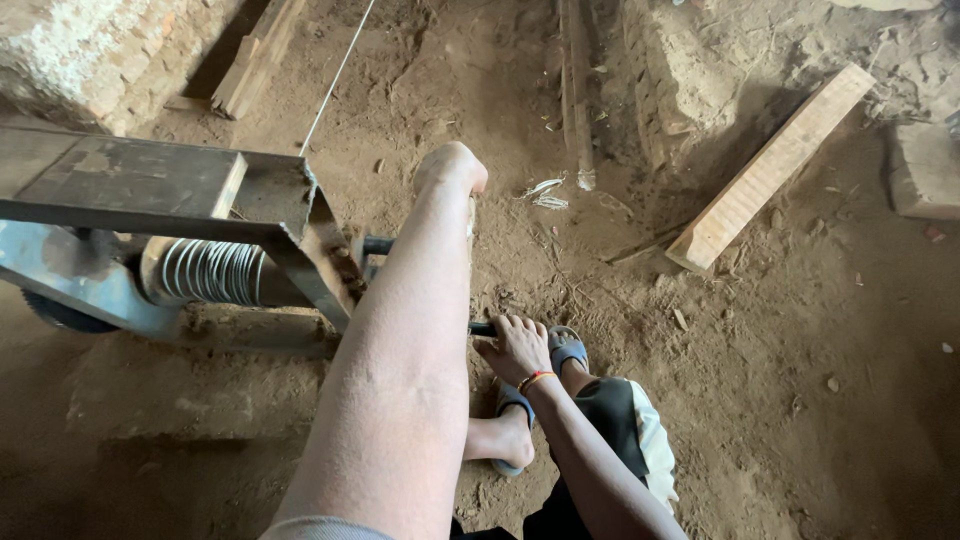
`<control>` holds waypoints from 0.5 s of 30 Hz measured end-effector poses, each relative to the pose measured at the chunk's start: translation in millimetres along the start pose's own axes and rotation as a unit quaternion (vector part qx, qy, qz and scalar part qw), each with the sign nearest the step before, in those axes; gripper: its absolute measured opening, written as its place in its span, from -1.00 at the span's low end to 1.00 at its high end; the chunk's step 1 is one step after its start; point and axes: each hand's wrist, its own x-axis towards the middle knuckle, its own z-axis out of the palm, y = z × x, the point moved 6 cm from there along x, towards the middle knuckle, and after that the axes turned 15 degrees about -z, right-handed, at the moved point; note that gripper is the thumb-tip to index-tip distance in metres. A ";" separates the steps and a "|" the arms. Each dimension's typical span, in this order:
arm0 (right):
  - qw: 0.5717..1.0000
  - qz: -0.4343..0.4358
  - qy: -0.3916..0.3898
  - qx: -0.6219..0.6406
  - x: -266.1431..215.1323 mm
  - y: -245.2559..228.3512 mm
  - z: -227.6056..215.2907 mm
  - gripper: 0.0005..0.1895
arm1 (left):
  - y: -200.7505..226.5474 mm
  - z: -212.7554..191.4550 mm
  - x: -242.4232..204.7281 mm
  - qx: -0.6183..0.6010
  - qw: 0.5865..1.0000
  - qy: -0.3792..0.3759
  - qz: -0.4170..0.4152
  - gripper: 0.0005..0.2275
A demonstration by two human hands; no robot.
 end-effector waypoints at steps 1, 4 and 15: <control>1.000 0.007 -0.009 0.005 -2.0 -1.8 -1.8 -0.45 | 0.5 1.9 3.8 0.001 1.000 0.002 0.006 -0.67; 1.000 0.007 -0.011 0.004 -3.9 -7.9 -10.0 -0.45 | 6.8 4.9 17.4 0.021 1.000 -0.011 0.000 -0.66; 0.999 -0.005 -0.049 0.001 -12.6 -25.9 -33.0 -0.46 | 32.4 32.2 76.4 0.165 0.982 -0.090 0.014 -0.64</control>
